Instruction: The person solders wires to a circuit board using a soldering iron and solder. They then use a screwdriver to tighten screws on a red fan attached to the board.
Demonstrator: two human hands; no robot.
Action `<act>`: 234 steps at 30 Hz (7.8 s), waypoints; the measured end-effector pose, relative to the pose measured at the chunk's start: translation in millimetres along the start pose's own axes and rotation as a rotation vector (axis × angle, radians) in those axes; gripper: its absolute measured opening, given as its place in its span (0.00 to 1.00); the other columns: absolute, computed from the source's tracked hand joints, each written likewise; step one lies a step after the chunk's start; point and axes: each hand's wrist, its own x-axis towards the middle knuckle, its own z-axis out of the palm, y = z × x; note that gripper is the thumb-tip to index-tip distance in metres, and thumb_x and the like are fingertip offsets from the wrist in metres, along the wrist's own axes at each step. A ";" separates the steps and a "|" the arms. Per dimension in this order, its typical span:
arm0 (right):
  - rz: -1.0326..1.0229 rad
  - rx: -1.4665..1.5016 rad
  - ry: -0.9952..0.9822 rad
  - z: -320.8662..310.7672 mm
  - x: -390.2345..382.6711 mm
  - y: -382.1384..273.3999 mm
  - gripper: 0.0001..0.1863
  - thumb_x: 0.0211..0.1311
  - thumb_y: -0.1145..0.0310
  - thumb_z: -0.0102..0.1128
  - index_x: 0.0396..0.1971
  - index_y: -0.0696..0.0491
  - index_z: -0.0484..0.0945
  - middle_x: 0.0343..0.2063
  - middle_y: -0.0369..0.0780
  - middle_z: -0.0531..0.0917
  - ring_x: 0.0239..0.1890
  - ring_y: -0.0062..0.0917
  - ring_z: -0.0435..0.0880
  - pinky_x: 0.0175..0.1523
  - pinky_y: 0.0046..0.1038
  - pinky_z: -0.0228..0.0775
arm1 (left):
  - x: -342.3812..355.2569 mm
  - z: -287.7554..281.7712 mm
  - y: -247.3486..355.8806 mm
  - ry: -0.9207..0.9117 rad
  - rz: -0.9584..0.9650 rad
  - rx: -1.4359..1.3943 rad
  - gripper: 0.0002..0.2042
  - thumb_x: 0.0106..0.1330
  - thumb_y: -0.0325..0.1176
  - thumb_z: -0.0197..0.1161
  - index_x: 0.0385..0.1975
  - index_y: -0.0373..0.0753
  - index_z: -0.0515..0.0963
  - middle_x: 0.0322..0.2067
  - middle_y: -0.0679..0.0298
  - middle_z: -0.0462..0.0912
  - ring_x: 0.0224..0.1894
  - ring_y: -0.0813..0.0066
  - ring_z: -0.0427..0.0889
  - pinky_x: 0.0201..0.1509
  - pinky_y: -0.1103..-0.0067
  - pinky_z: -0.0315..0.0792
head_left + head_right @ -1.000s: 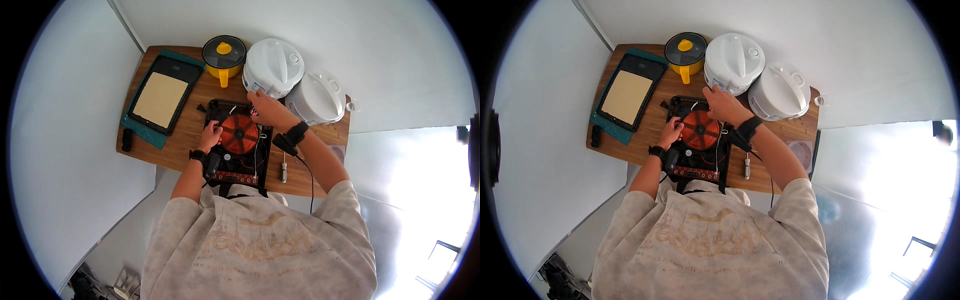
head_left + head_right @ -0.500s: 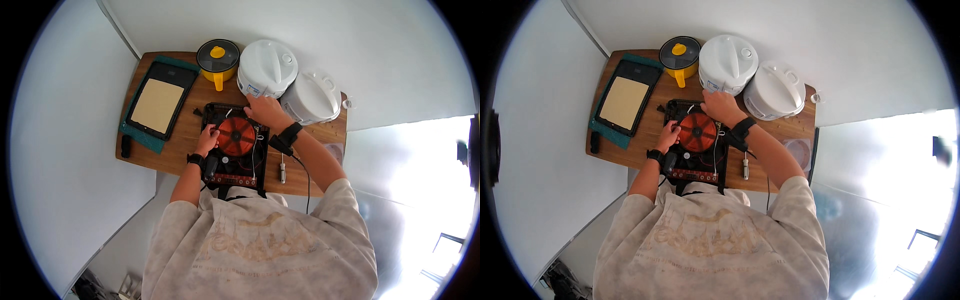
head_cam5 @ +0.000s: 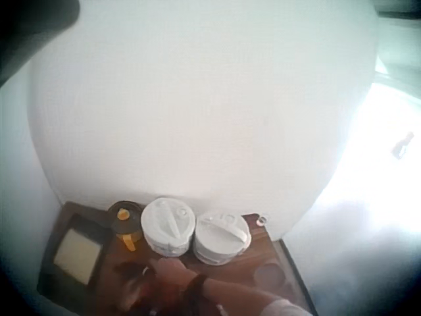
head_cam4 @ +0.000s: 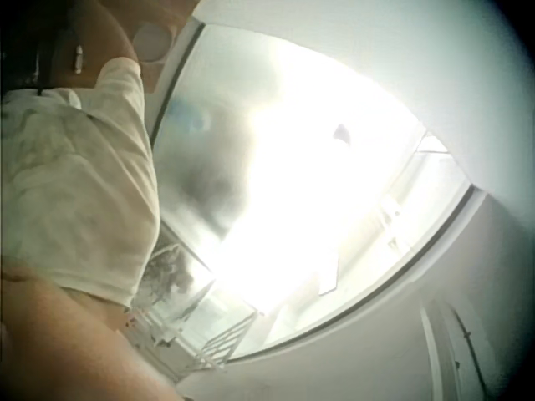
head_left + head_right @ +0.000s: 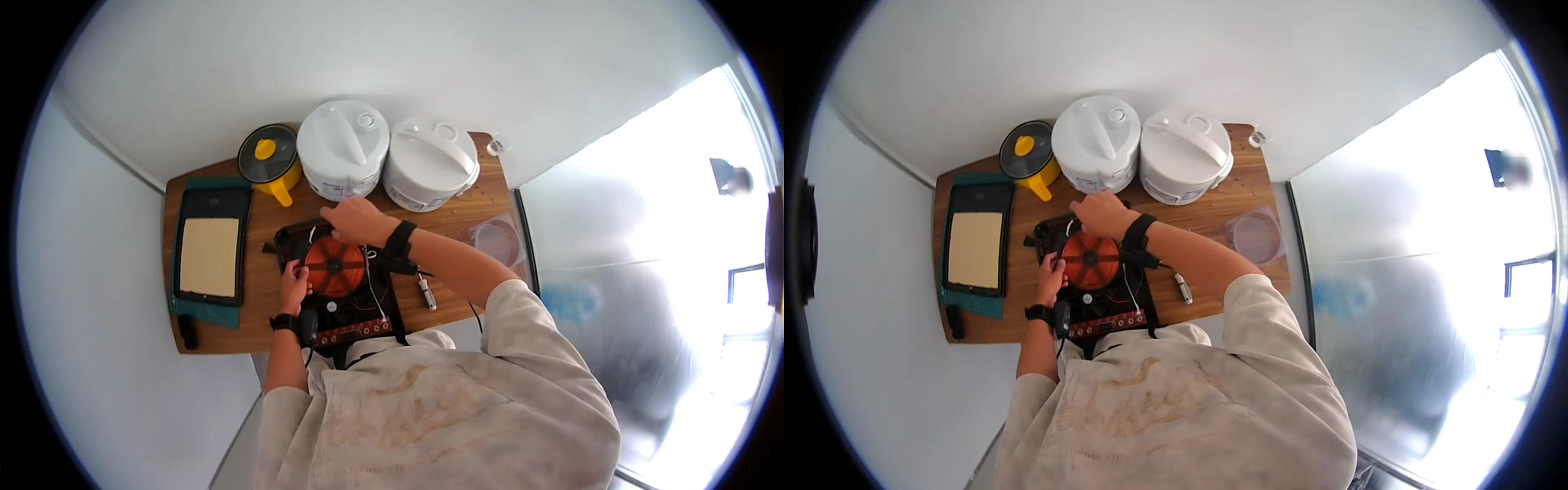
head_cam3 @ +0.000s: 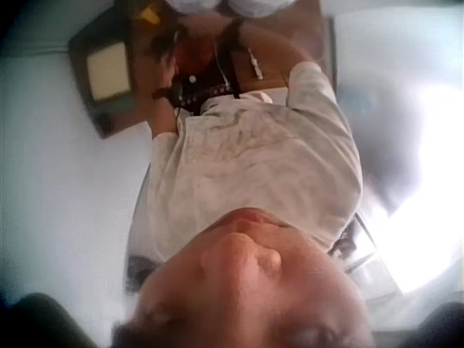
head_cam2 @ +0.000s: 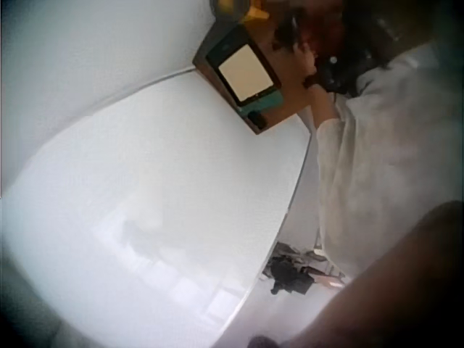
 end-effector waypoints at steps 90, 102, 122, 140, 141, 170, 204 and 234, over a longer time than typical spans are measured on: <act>0.689 0.566 0.551 -8.9 -194.3 24.5 0.16 0.53 0.67 0.70 0.39 0.56 0.75 0.26 0.44 0.85 0.30 0.36 0.86 0.38 0.33 0.77 | -13.2 -9.6 17.5 0.146 0.107 0.240 0.15 0.70 0.33 0.58 0.54 0.38 0.74 0.39 0.61 0.84 0.24 0.78 0.81 0.24 0.78 0.77; 0.642 0.559 0.527 4.0 -201.6 11.8 0.16 0.53 0.67 0.69 0.39 0.56 0.76 0.25 0.42 0.84 0.26 0.30 0.85 0.35 0.29 0.76 | -61.1 -34.9 7.4 0.080 0.218 0.656 0.11 0.63 0.38 0.66 0.43 0.45 0.82 0.28 0.61 0.84 0.31 0.62 0.84 0.35 0.70 0.77; 0.667 0.542 0.450 9.6 -200.4 -6.8 0.16 0.53 0.66 0.70 0.39 0.55 0.76 0.26 0.44 0.85 0.28 0.35 0.86 0.36 0.32 0.76 | -36.9 -19.7 -0.5 0.076 0.225 0.807 0.12 0.62 0.41 0.67 0.34 0.38 0.86 0.29 0.53 0.86 0.34 0.55 0.86 0.38 0.68 0.77; 0.693 0.567 0.478 10.0 -207.2 -8.2 0.17 0.54 0.65 0.70 0.39 0.56 0.76 0.24 0.43 0.85 0.26 0.33 0.85 0.35 0.31 0.75 | -15.9 -30.4 -29.9 0.052 0.066 0.705 0.10 0.62 0.41 0.65 0.36 0.43 0.85 0.26 0.58 0.86 0.30 0.57 0.87 0.38 0.68 0.78; 0.700 0.562 0.495 8.3 -210.2 -6.1 0.17 0.54 0.65 0.70 0.39 0.57 0.76 0.23 0.43 0.85 0.26 0.32 0.85 0.35 0.31 0.75 | -12.8 -27.4 -30.7 0.068 0.042 0.739 0.11 0.62 0.42 0.64 0.36 0.43 0.85 0.26 0.58 0.86 0.32 0.56 0.86 0.39 0.67 0.78; 0.854 0.542 0.675 16.0 -262.2 22.9 0.16 0.57 0.65 0.71 0.39 0.58 0.77 0.23 0.39 0.83 0.23 0.17 0.79 0.33 0.23 0.73 | -40.7 -11.6 18.4 0.185 0.113 0.986 0.10 0.59 0.44 0.68 0.34 0.47 0.82 0.35 0.59 0.86 0.40 0.51 0.84 0.41 0.60 0.77; 0.753 0.529 0.548 4.4 -222.0 3.3 0.18 0.54 0.61 0.72 0.38 0.56 0.77 0.24 0.42 0.84 0.25 0.29 0.84 0.35 0.29 0.75 | -42.6 0.8 40.3 -0.079 0.385 0.847 0.32 0.52 0.13 0.62 0.59 0.49 0.74 0.48 0.54 0.69 0.47 0.52 0.79 0.50 0.63 0.77; 0.531 0.535 0.537 -19.9 -134.5 8.5 0.17 0.55 0.62 0.70 0.39 0.56 0.77 0.24 0.45 0.83 0.27 0.37 0.85 0.35 0.33 0.75 | -31.8 51.1 81.9 -0.107 0.348 1.224 0.45 0.50 0.48 0.76 0.68 0.47 0.61 0.67 0.47 0.61 0.60 0.36 0.68 0.52 0.58 0.80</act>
